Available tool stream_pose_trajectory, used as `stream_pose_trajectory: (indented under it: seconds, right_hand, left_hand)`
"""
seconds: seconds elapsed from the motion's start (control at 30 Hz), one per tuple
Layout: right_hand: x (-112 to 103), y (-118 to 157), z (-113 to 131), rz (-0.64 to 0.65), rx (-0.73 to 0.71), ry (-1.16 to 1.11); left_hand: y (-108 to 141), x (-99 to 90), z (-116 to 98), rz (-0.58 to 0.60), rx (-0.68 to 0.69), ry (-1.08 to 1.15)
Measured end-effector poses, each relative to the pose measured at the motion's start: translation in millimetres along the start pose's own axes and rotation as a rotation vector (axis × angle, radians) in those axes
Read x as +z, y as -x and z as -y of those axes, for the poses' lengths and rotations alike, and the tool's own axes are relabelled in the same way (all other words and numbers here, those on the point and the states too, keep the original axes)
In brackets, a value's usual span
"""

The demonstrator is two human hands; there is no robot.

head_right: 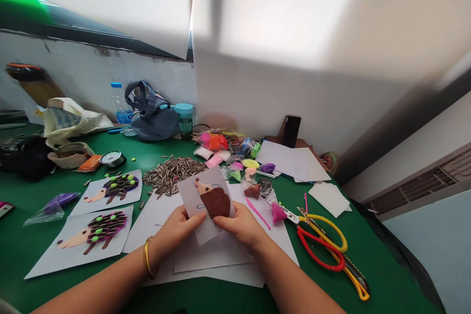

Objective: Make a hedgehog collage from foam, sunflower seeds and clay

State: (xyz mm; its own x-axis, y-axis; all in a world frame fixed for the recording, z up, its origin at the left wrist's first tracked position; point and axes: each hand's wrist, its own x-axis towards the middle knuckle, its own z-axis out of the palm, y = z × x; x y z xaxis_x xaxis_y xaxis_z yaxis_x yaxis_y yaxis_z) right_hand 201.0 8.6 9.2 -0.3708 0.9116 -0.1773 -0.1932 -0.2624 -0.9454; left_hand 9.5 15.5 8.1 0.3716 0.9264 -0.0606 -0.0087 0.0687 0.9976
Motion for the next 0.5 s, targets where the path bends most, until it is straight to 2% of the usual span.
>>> stream_pose_trajectory:
  seconds: [0.2, 0.37, 0.5]
  right_hand:
    - [0.9, 0.2, 0.9, 0.032, -0.042, -0.058]
    - [6.8, 0.7, 1.5, 0.001, -0.086, -0.018]
    - [7.3, -0.3, 0.5, -0.007, -0.087, -0.018]
  left_hand:
    - [3.4, 4.7, 0.2, 0.062, 0.068, -0.157]
    - [4.9, 11.7, -2.4, 0.051, 0.119, -0.196]
    - [5.1, 12.3, -2.4, 0.032, 0.105, -0.233]
